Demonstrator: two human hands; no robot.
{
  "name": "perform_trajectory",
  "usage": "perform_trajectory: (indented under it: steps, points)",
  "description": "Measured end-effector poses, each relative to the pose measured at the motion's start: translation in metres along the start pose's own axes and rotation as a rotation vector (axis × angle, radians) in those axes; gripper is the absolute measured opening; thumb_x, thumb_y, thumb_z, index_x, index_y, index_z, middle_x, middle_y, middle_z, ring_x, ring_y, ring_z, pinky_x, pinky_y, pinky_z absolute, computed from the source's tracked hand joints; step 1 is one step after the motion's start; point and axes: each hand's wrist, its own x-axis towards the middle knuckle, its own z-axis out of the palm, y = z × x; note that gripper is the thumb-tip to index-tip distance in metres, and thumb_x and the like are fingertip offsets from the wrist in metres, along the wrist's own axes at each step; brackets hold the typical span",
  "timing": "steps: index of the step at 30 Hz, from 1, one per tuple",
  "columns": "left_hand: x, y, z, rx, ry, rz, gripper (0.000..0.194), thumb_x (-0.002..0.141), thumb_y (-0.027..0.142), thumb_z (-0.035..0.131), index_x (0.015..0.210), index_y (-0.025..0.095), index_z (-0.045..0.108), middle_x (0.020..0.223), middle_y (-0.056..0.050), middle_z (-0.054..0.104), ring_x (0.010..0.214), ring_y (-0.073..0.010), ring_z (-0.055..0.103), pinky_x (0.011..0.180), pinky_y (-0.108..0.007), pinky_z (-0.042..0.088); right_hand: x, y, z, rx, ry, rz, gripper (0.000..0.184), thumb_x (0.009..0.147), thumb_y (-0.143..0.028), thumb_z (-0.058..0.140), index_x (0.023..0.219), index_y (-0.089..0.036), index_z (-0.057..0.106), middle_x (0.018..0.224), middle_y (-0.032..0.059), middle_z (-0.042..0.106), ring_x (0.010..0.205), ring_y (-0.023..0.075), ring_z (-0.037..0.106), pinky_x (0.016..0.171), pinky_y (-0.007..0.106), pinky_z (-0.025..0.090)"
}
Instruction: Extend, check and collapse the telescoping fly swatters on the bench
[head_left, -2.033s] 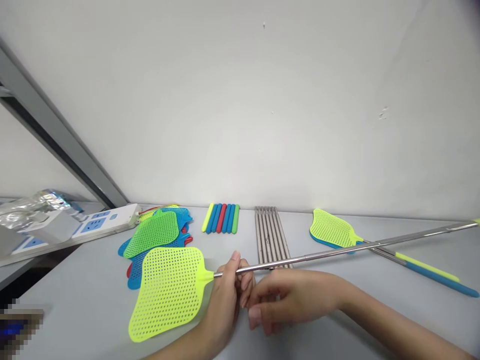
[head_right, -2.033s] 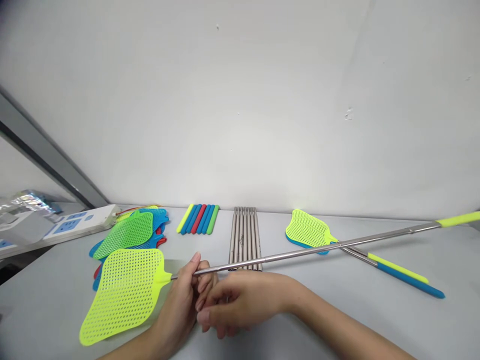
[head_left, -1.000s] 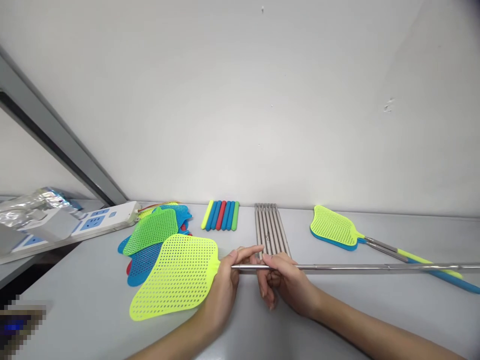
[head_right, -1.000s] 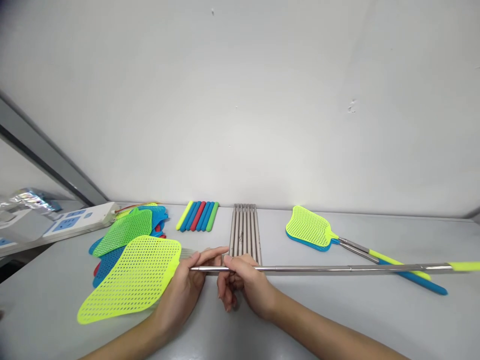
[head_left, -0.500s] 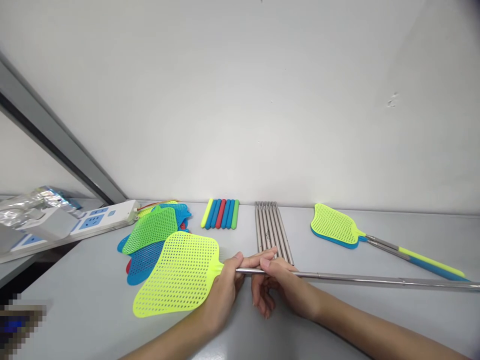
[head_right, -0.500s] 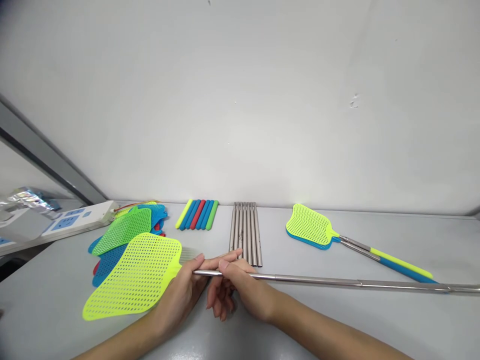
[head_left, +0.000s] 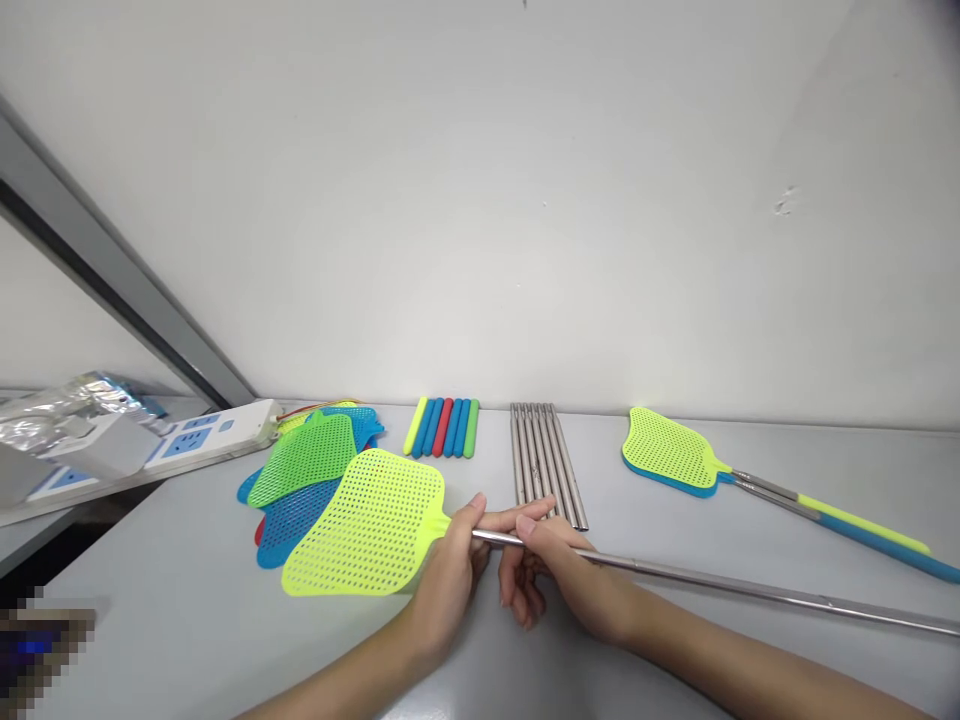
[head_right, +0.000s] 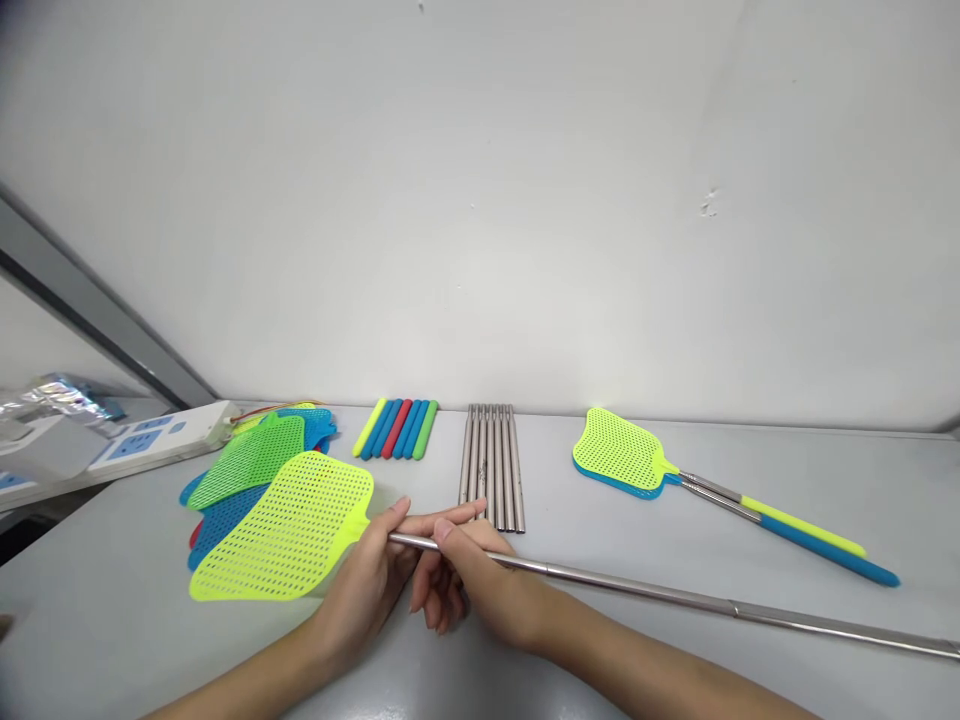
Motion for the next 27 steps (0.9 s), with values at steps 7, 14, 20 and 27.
perform_trajectory:
  steps: [7,14,20,27]
  points:
    - [-0.002,0.001,0.003,-0.161,-0.03,0.125,0.064,0.082,0.056,0.019,0.111,0.008,0.052,0.051,-0.005,0.059,0.055,-0.0218,0.058,0.062,-0.035,0.044,0.004,0.0,-0.001,0.106,0.067,0.003,0.056,0.083,-0.049,0.027,0.053,-0.011,0.055,0.041,0.0011,0.048,0.036,0.0088,0.044,0.039,0.02,0.031]
    - [0.004,0.002,0.006,-0.332,0.384,0.372,0.041,0.082,0.051,0.031,0.088,0.016,0.051,0.076,-0.004,0.059,0.066,-0.0166,0.058,0.067,-0.028,0.043,0.003,0.001,-0.001,0.055,0.089,0.025,0.056,0.082,-0.051,0.03,0.055,-0.01,0.056,0.042,0.0009,0.048,0.038,0.0082,0.044,0.04,0.02,0.033]
    - [0.008,0.0,0.005,-0.264,0.404,0.317,0.031,0.083,0.039,0.034,0.089,0.014,0.051,0.079,-0.005,0.061,0.07,-0.017,0.058,0.072,-0.029,0.043,0.0,0.001,-0.001,-0.016,0.052,0.011,0.059,0.083,-0.053,0.025,0.056,-0.011,0.056,0.044,0.0014,0.048,0.04,0.0087,0.045,0.042,0.021,0.033]
    - [0.003,0.0,0.005,-0.17,0.362,0.248,0.037,0.084,0.04,0.029,0.092,0.012,0.052,0.074,-0.008,0.065,0.066,-0.0161,0.059,0.073,-0.028,0.043,-0.001,-0.004,0.0,-0.084,0.002,0.017,0.068,0.081,-0.061,0.016,0.058,-0.011,0.057,0.045,0.0021,0.049,0.04,0.0094,0.044,0.044,0.022,0.035]
